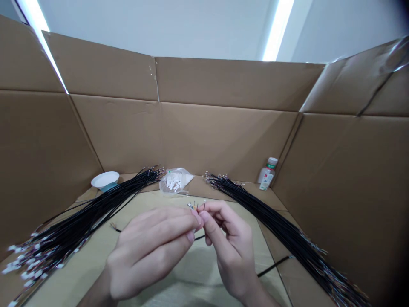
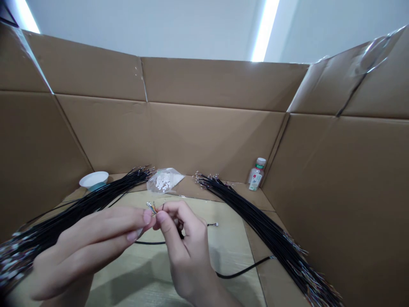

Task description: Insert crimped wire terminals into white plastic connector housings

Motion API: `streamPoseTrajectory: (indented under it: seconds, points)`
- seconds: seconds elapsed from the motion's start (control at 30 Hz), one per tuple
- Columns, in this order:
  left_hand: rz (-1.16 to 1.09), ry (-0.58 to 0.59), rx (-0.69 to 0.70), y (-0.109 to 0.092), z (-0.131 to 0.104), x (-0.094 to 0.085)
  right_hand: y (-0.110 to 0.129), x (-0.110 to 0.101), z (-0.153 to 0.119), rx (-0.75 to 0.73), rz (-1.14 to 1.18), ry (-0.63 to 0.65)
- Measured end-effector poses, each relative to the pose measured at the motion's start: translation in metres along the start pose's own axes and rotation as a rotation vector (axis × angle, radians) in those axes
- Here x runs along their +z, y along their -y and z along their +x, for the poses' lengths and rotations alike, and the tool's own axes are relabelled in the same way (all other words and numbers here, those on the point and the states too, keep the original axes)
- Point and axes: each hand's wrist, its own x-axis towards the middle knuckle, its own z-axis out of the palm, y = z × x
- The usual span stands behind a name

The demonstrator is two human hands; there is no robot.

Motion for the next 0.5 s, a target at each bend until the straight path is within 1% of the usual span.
streamPoseTrajectory:
  seconds: [0.1, 0.23, 0.27, 0.37, 0.4, 0.5]
  points:
    - [0.021, 0.012, -0.04, -0.001, -0.004, -0.001, -0.001, -0.003, 0.001, -0.001, -0.039, 0.055]
    - [0.031, 0.105, -0.058, -0.003, -0.004, -0.002, 0.001, -0.007, 0.004, 0.047, -0.079, 0.206]
    - [0.025, 0.106, -0.064, -0.003, -0.004, -0.002, 0.002, -0.008, 0.005, 0.062, -0.073, 0.234]
    - [0.027, 0.05, -0.081, 0.001, -0.002, -0.002, 0.005, -0.011, 0.007, 0.094, -0.037, 0.277]
    - [0.037, 0.052, -0.049, 0.004, -0.001, -0.003, 0.006, -0.012, 0.008, 0.11, -0.017, 0.288]
    - [0.062, 0.131, 0.114, 0.012, 0.001, -0.007, 0.009, -0.013, 0.013, 0.179, 0.084, 0.331]
